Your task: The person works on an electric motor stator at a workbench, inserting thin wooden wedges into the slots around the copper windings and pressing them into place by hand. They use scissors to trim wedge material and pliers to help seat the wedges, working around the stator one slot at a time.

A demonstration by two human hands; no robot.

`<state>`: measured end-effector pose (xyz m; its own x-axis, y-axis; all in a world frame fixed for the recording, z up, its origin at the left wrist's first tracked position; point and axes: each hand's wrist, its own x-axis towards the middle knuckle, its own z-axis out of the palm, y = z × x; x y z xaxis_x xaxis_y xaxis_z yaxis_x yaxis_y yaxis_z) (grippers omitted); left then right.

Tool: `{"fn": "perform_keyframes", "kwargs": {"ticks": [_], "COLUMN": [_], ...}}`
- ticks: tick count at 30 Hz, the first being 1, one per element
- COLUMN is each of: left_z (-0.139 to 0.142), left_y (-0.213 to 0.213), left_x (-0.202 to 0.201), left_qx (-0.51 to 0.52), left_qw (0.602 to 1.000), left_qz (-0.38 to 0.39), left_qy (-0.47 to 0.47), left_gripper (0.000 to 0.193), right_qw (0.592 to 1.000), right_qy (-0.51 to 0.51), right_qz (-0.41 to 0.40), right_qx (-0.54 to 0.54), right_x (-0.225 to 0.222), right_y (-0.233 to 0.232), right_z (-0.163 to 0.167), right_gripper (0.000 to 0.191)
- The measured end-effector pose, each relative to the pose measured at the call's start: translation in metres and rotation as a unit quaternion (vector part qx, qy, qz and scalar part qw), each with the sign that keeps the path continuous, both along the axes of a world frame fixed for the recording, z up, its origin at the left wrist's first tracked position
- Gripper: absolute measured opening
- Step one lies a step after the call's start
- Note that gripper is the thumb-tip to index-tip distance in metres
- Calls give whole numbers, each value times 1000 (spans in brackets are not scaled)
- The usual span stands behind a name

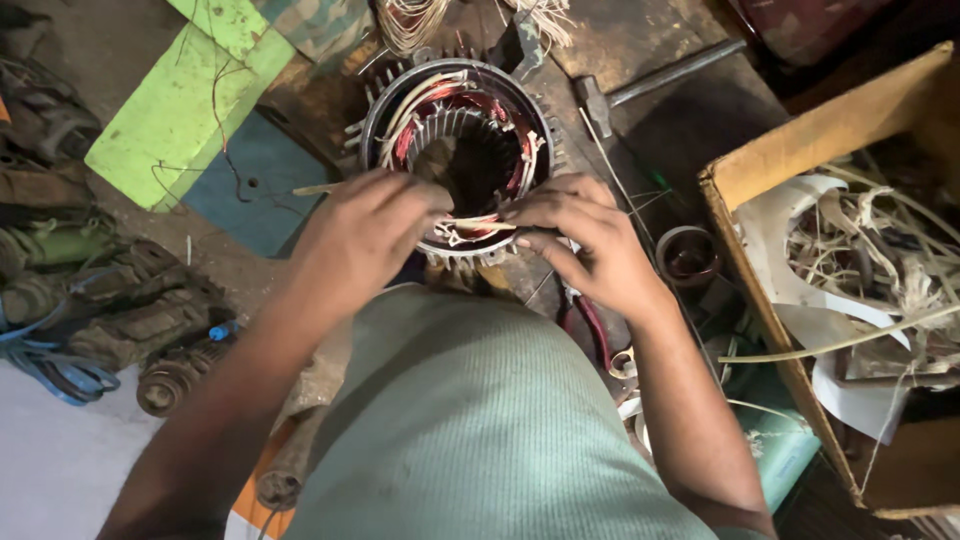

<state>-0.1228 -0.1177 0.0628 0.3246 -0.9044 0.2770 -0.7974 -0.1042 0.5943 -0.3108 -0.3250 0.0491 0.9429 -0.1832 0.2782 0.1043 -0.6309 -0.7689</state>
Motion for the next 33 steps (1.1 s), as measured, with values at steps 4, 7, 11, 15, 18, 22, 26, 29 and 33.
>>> {"fn": "perform_keyframes", "kwargs": {"ticks": [4,7,11,15,18,22,26,29,33], "left_z": [-20,-27,-31,-30,-26,-26,-34,-38,-38], "left_y": [4,10,13,10,7,-2,-14,-18,-16], "left_x": [10,11,5,-7,-18,-28,-33,-34,-27], "left_qx": [-81,-81,-38,18,60,62,42,83,12], "left_qw": [996,996,992,986,979,981,984,981,995], "left_qz": [-11,-32,-44,-35,-25,-11,5,9,6], "left_qy": [42,-33,-114,-160,-193,-183,-173,-173,-97], "left_gripper": [26,34,27,31,31,36,50,38,24], "right_qw": [999,996,985,972,971,953,949,950,972], "right_qy": [-8,19,25,39,43,50,48,55,57], "right_qz": [10,32,88,107,119,104,119,137,129], "right_qx": [-51,-80,-143,-205,-205,-280,-287,-274,-186], "right_x": [19,26,31,37,42,44,45,46,43], "right_y": [-14,-31,-47,-52,-52,-49,-45,-46,-47], "right_z": [-10,-9,-1,8,11,16,21,23,16], "right_gripper": [25,38,39,40,40,36,39,42,45]}}
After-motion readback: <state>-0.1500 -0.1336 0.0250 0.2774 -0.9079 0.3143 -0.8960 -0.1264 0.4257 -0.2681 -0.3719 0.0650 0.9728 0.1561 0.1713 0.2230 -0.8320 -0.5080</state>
